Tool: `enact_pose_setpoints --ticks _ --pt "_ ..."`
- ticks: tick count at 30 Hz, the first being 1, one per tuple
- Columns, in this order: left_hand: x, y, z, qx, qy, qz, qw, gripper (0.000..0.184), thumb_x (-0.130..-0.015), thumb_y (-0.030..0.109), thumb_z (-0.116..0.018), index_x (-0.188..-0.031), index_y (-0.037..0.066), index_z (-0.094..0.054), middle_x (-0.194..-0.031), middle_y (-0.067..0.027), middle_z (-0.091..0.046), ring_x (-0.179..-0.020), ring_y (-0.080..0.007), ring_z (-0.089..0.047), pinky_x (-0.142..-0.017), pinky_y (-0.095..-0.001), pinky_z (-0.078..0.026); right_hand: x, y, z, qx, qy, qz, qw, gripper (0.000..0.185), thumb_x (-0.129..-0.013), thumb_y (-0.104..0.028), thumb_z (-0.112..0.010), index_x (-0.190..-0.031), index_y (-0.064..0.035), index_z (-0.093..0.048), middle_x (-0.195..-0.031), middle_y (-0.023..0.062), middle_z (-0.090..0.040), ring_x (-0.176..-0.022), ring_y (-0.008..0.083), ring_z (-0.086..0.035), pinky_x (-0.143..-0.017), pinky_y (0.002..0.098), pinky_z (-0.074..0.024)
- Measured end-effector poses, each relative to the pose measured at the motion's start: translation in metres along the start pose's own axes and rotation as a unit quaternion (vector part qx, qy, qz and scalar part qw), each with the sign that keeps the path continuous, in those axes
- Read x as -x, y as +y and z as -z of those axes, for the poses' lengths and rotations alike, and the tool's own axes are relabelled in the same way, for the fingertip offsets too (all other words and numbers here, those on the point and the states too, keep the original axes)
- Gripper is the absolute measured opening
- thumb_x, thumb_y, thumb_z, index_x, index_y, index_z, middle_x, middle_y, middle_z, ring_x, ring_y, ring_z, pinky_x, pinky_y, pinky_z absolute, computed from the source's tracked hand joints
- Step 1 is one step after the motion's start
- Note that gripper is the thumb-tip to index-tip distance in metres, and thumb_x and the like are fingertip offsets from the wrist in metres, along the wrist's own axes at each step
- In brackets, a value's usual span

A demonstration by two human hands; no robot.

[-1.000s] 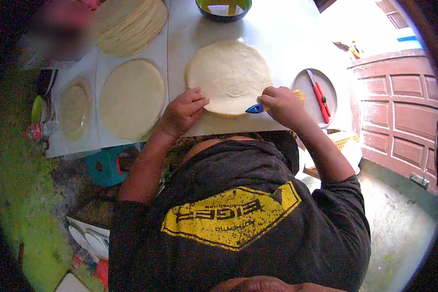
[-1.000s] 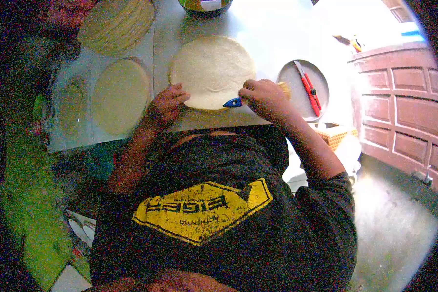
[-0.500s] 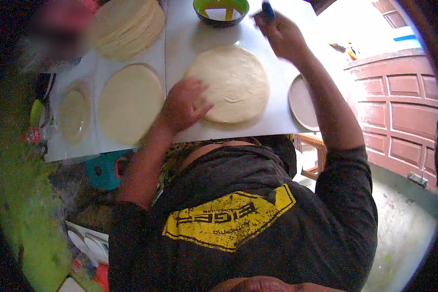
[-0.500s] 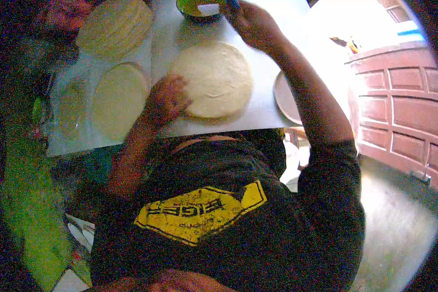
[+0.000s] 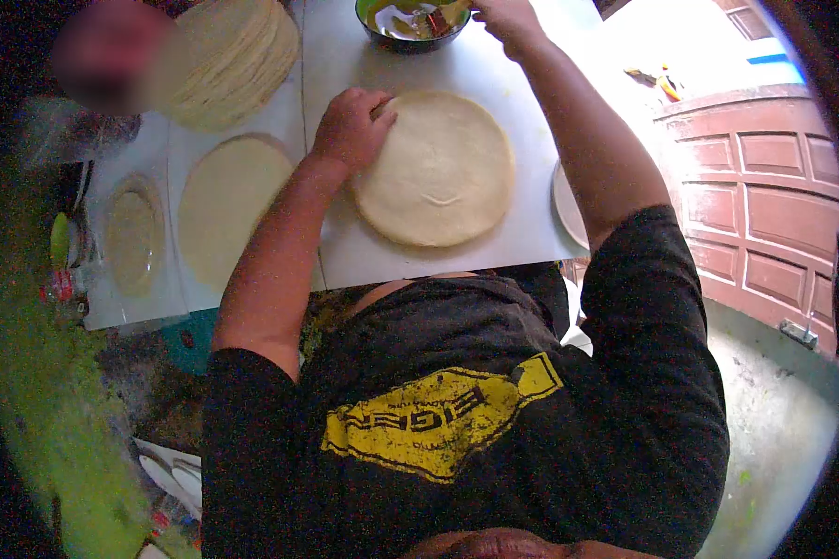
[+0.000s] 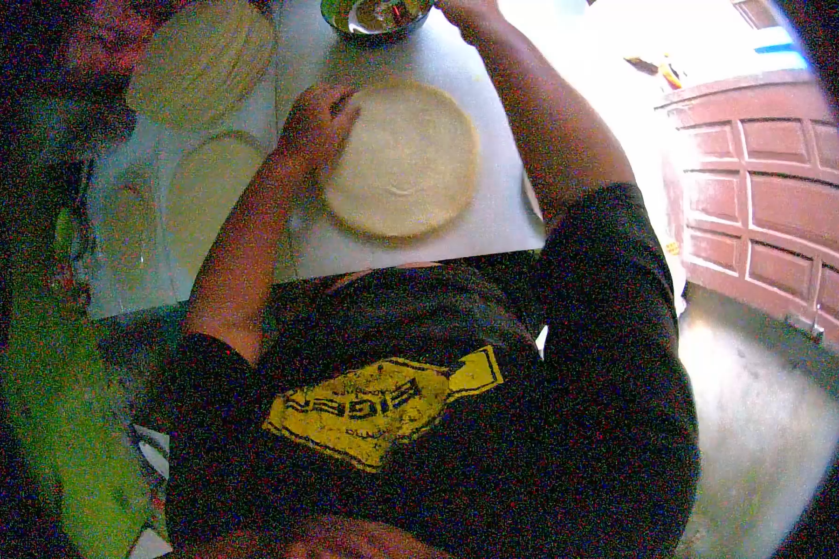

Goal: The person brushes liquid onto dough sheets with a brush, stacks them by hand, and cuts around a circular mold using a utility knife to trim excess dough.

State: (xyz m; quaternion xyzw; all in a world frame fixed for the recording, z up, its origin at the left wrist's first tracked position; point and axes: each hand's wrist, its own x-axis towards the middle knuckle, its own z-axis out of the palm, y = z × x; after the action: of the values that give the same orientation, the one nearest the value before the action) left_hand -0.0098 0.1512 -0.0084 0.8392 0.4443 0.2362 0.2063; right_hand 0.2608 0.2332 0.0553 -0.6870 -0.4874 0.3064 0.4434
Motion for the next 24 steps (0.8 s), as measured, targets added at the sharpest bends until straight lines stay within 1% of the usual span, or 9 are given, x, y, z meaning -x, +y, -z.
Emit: enact_pose_setpoints --ticks 2,4,8,9,10,12,14,17,24 --pt "-0.001 0.003 -0.003 0.035 0.012 0.050 0.998 0.026 -0.081 0.025 -0.069 -0.097 0.005 -0.070 -0.096 -0.0166 -0.066 -0.092 -0.0330 -0.063 -0.085 -0.0413 -0.050 0.023 0.004 0.015 -0.067 0.081 -0.034 0.994 0.046 -0.087 -0.039 -0.066 -0.098 0.0060 -0.068 -0.088 0.0185 -0.068 -0.084 0.0228 -0.063 -0.071 0.0370 -0.0487" --pt "-0.003 0.004 0.001 0.074 -0.005 0.078 0.994 0.024 -0.082 0.024 -0.069 -0.096 0.004 -0.070 -0.094 -0.0166 -0.066 -0.090 -0.0330 -0.063 -0.084 -0.0412 -0.050 0.055 0.022 0.023 0.067 0.129 0.026 0.989 0.040 -0.093 -0.035 -0.061 -0.119 -0.0043 -0.062 -0.095 0.0127 -0.065 -0.079 0.0213 -0.062 -0.077 0.0331 -0.0500" --pt "0.000 0.008 0.009 0.088 0.000 0.075 0.993 0.020 -0.082 0.021 -0.068 -0.094 0.004 -0.070 -0.090 -0.0162 -0.066 -0.088 -0.0323 -0.064 -0.080 -0.0404 -0.052 0.128 0.062 0.010 0.302 -0.091 0.235 0.919 0.038 -0.086 -0.035 -0.064 -0.113 -0.0077 -0.067 -0.103 0.0177 -0.067 -0.097 0.0343 -0.064 -0.089 0.0428 -0.0507" --pt "0.002 0.006 0.006 0.090 -0.003 0.072 0.993 0.020 -0.082 0.021 -0.068 -0.094 0.004 -0.070 -0.090 -0.0162 -0.066 -0.088 -0.0323 -0.064 -0.080 -0.0404 -0.052 0.138 0.055 0.010 0.300 -0.119 0.193 0.927 0.037 -0.085 -0.032 -0.066 -0.112 -0.0068 -0.067 -0.106 0.0168 -0.066 -0.098 0.0337 -0.063 -0.089 0.0419 -0.0500" --pt "0.003 0.002 0.004 0.066 -0.003 0.071 0.995 0.023 -0.082 0.021 -0.069 -0.098 0.004 -0.069 -0.094 -0.0161 -0.066 -0.091 -0.0323 -0.063 -0.082 -0.0404 -0.051 0.144 0.046 0.009 0.298 -0.144 0.149 0.932 0.036 -0.084 -0.029 -0.068 -0.111 -0.0059 -0.067 -0.108 0.0160 -0.066 -0.100 0.0330 -0.062 -0.090 0.0410 -0.0493" --pt "-0.004 0.005 -0.001 0.060 -0.008 0.052 0.997 0.026 -0.082 0.021 -0.069 -0.102 0.005 -0.068 -0.097 -0.0160 -0.066 -0.094 -0.0322 -0.063 -0.084 -0.0405 -0.051 0.149 0.044 0.011 0.293 -0.095 0.228 0.924 0.035 -0.085 -0.027 -0.067 -0.112 -0.0053 -0.066 -0.106 0.0154 -0.065 -0.099 0.0335 -0.062 -0.090 0.0420 -0.0484" --pt "0.005 0.019 -0.001 -0.064 0.083 -0.091 0.990 0.047 -0.080 0.026 -0.072 -0.121 0.005 -0.060 -0.116 -0.0174 -0.061 -0.109 -0.0345 -0.058 -0.095 -0.0446 -0.045 0.158 0.044 0.019 0.312 -0.062 0.226 0.921 0.036 -0.085 -0.026 -0.066 -0.114 -0.0057 -0.065 -0.110 0.0151 -0.064 -0.103 0.0327 -0.060 -0.092 0.0420 -0.0470" --pt "0.034 0.050 0.003 -0.092 -0.010 -0.161 0.983 0.070 -0.080 0.038 -0.070 -0.137 0.004 -0.047 -0.138 -0.0197 -0.047 -0.128 -0.0381 -0.043 -0.109 -0.0494 -0.032 0.196 0.031 0.061 0.295 0.008 0.239 0.925 0.036 -0.084 -0.025 -0.067 -0.115 -0.0068 -0.064 -0.112 0.0150 -0.063 -0.108 0.0328 -0.058 -0.095 0.0432 -0.0444" --pt "0.038 0.064 0.001 -0.198 -0.121 -0.068 0.970 0.081 -0.082 0.052 -0.062 -0.141 0.001 -0.041 -0.149 -0.0230 -0.033 -0.139 -0.0400 -0.027 -0.116 -0.0495 -0.018 0.238 0.083 0.166 0.456 0.063 -0.004 0.888 0.039 -0.084 -0.025 -0.065 -0.118 -0.0049 -0.062 -0.109 0.0163 -0.063 -0.107 0.0336 -0.058 -0.095 0.0435 -0.0445"
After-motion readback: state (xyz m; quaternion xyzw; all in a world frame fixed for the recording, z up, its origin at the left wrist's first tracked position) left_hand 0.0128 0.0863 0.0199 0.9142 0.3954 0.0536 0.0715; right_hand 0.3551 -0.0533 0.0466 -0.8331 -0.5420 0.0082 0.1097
